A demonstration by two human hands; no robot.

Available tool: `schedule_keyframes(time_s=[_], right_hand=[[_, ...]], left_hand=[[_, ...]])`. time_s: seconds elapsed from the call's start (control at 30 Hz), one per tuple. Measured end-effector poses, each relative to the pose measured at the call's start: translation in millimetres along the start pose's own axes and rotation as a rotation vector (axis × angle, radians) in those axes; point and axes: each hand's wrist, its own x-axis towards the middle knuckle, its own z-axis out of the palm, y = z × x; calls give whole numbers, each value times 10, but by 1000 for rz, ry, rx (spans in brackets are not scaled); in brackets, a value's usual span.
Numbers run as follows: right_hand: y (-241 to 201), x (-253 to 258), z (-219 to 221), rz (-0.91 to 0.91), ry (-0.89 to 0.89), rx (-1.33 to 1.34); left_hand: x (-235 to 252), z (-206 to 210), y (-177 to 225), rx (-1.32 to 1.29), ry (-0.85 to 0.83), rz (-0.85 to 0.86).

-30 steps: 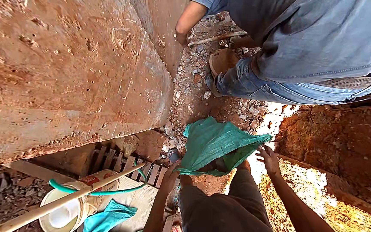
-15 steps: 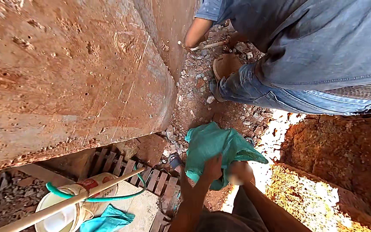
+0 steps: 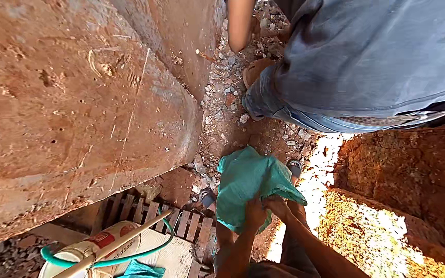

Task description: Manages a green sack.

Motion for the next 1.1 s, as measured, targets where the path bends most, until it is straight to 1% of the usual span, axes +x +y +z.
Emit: schedule_keyframes(time_s=[0.07, 0.1, 0.13, 0.17, 0.2, 0.23, 0.27, 0.3, 0.33, 0.37, 0.43, 0.47, 0.53, 0.57, 0.6, 0.63, 0.7, 0.77, 0.8, 0.83, 0.93, 0.97, 1.03, 1.1], right_hand=[[103, -220, -119, -64, 74, 52], [195, -335, -183, -58, 155, 80], [331, -399, -219, -46, 282, 138], [506, -378, -230, -75, 430, 238], [647, -323, -264, -123, 516, 335], [736, -253, -313, -213, 547, 407], [711, -207, -381, -317, 524, 456], [590, -184, -461, -406, 480, 457], [428, -161, -555, -465, 411, 388], [272, -103, -644, -486, 341, 283], [52, 44, -783, -415, 233, 90], [-52, 55, -862, -371, 195, 17], [-217, 4, -1023, -383, 191, -91], [-257, -52, -1071, -402, 199, -144], [-275, -111, -1083, -407, 199, -198], [-299, -148, -1091, -405, 194, -238], [-337, -195, -1071, -386, 186, -262], [-356, -222, -1039, -374, 172, -267], [-354, -236, -1037, -379, 168, -281], [-338, -245, -1043, -392, 177, -308], [-253, -298, -1109, -409, 243, -328], [-195, -317, -1135, -424, 303, -276], [-16, -335, -1199, -465, 420, -73], [223, -278, -1233, -519, 485, 138]], left_hand=[[16, -71, -3, 5, -32, 9], [12, -98, -19, 20, -45, 22], [0, -121, -36, 35, -51, 37], [-9, -141, -45, 58, -48, 53], [-19, -156, -40, 88, -42, 70], [-29, -162, -26, 118, -37, 88], [-31, -163, -3, 147, -36, 104], [-30, -167, 25, 181, -41, 117], [-24, -166, 44, 215, -34, 134], [-24, -171, 57, 243, -7, 152], [-35, -181, 79, 239, 109, 169], [-33, -182, 91, 194, 220, 196], [76, -253, 162, 75, 429, 299], [139, -311, 218, 51, 475, 358], [203, -372, 289, 52, 482, 422], [301, -442, 390, 67, 449, 490], [522, -510, 578, 110, 331, 636], [726, -483, 686, 77, 205, 759], [823, -434, 706, 54, 169, 818], [912, -367, 730, 61, 158, 864], [1040, -151, 876, 56, 193, 908], [1070, -93, 893, -5, 185, 918], [1085, -53, 894, -134, 125, 920], [1041, -118, 892, -153, 45, 903]])
